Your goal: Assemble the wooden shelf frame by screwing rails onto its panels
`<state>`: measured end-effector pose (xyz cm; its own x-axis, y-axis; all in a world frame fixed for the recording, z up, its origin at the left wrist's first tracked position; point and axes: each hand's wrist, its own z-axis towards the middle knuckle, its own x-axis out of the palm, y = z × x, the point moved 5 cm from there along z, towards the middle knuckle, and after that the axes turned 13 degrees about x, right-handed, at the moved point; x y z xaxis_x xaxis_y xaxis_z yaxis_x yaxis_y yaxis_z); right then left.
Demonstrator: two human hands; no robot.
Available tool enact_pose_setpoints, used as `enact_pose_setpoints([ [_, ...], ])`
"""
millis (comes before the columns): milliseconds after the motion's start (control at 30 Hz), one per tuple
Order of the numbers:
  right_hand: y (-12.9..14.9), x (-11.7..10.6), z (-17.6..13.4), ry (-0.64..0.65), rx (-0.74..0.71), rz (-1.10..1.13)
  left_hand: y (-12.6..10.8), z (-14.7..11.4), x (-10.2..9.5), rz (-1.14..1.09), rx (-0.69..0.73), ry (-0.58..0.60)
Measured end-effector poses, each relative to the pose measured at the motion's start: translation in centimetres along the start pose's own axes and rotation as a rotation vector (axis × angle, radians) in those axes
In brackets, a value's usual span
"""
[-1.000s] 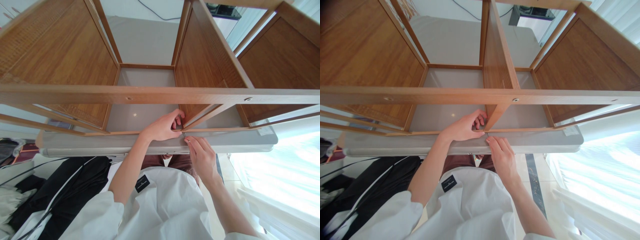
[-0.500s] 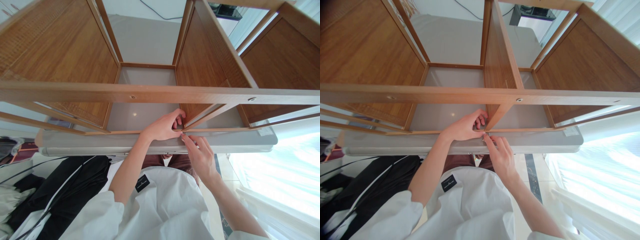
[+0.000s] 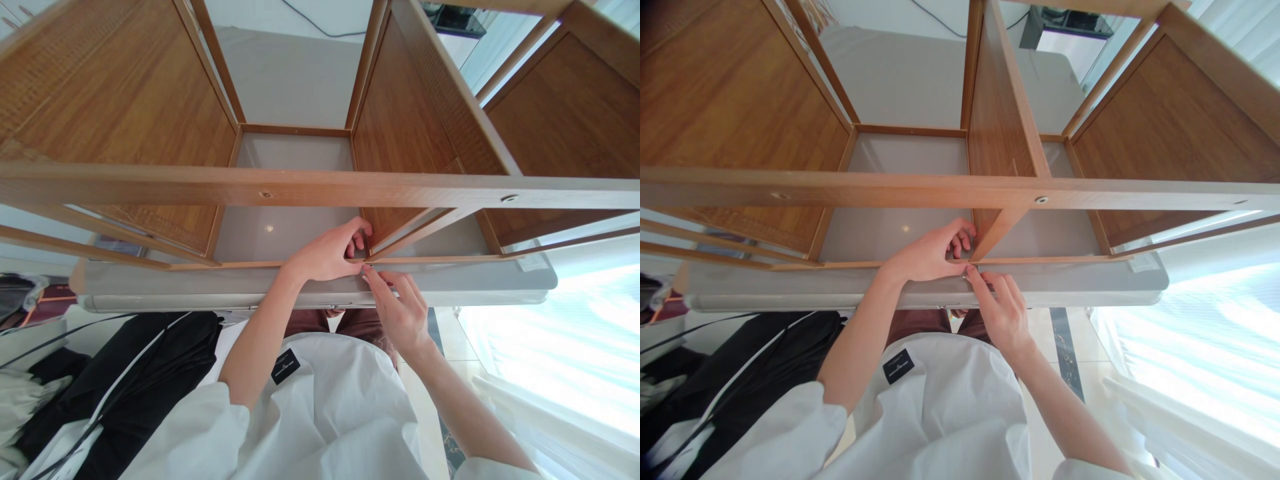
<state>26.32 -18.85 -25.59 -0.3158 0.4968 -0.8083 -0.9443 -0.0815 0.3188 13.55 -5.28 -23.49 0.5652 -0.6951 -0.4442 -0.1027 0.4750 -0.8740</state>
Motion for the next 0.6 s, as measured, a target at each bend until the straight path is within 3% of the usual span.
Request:
enact_pose_setpoints([
  [333, 1.2, -0.6, 1.2, -0.162, 0.037, 0.045, 0.1, 0.1, 0.1, -0.009, 0.010, 0.006],
  [600, 0.3, -1.0, 1.5, -0.139, 0.152, 0.110, 0.1, 0.0, 0.1, 0.002, 0.003, 0.002],
])
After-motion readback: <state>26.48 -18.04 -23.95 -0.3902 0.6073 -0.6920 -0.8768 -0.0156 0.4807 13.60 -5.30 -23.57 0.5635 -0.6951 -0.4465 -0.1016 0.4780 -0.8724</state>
